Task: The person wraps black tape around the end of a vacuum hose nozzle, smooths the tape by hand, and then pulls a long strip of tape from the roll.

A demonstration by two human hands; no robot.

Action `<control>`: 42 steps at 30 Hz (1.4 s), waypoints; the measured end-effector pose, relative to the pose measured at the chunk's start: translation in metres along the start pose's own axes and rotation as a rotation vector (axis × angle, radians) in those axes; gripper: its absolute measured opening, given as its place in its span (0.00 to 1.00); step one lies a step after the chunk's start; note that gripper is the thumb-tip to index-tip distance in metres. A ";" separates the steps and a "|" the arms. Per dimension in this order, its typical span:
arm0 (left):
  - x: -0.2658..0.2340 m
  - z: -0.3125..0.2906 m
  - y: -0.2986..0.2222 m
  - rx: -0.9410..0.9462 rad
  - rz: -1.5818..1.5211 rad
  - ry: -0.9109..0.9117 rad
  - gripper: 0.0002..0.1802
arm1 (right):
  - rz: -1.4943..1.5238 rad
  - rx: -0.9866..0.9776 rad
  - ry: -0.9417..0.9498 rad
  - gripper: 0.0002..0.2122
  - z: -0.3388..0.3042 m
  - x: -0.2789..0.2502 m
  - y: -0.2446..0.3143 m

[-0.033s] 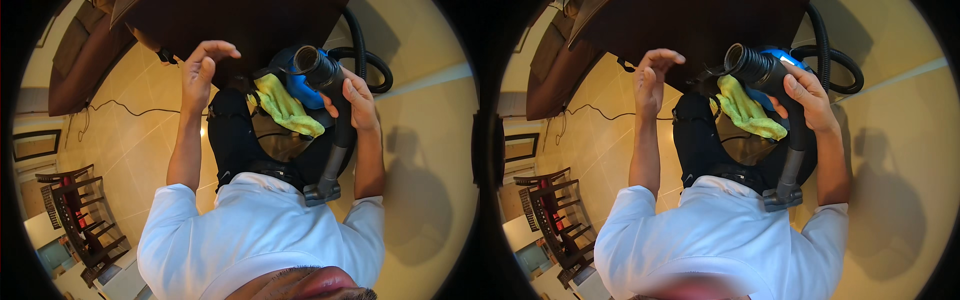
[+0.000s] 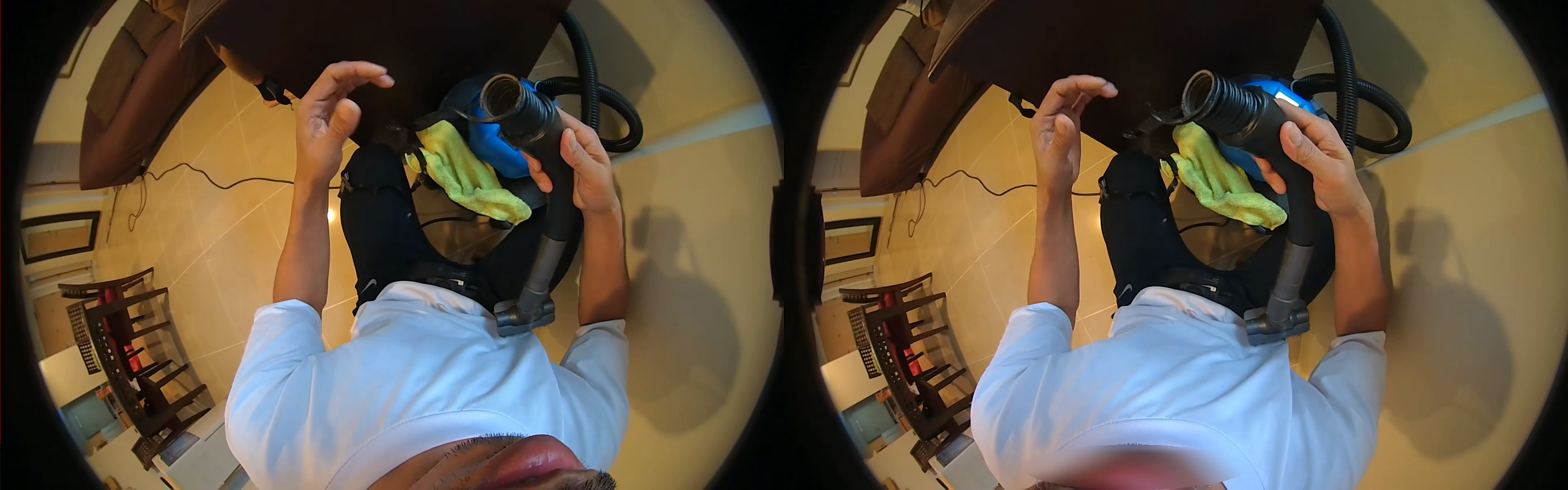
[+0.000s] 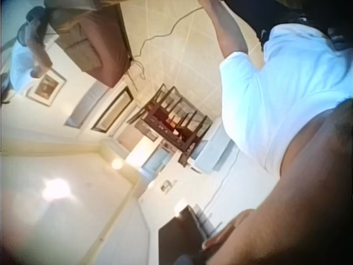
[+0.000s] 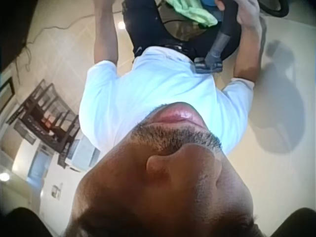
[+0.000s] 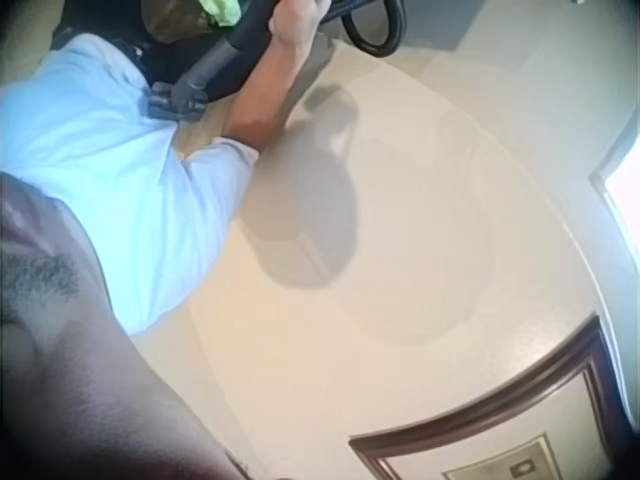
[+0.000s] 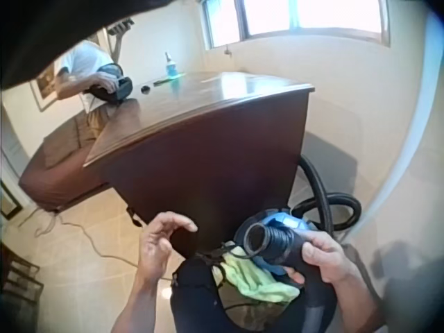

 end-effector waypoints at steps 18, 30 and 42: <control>0.103 0.026 -0.047 0.193 0.509 0.026 0.18 | -0.350 -0.343 -0.472 0.35 0.017 0.033 -0.026; 0.103 0.021 -0.041 0.372 0.799 -0.014 0.09 | -0.552 -0.175 -0.570 0.36 0.012 0.025 -0.033; 0.080 0.019 -0.063 0.309 0.747 0.194 0.05 | 0.160 0.131 -0.151 0.40 0.001 0.070 -0.056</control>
Point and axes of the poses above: each hand's wrist, its own z-axis towards the middle knuckle, its own x-axis out of the palm, y = z × x, the point moved 5 cm from there along z, towards the middle knuckle, and after that the axes turned 1 degree about -z, right-handed, at the moved point
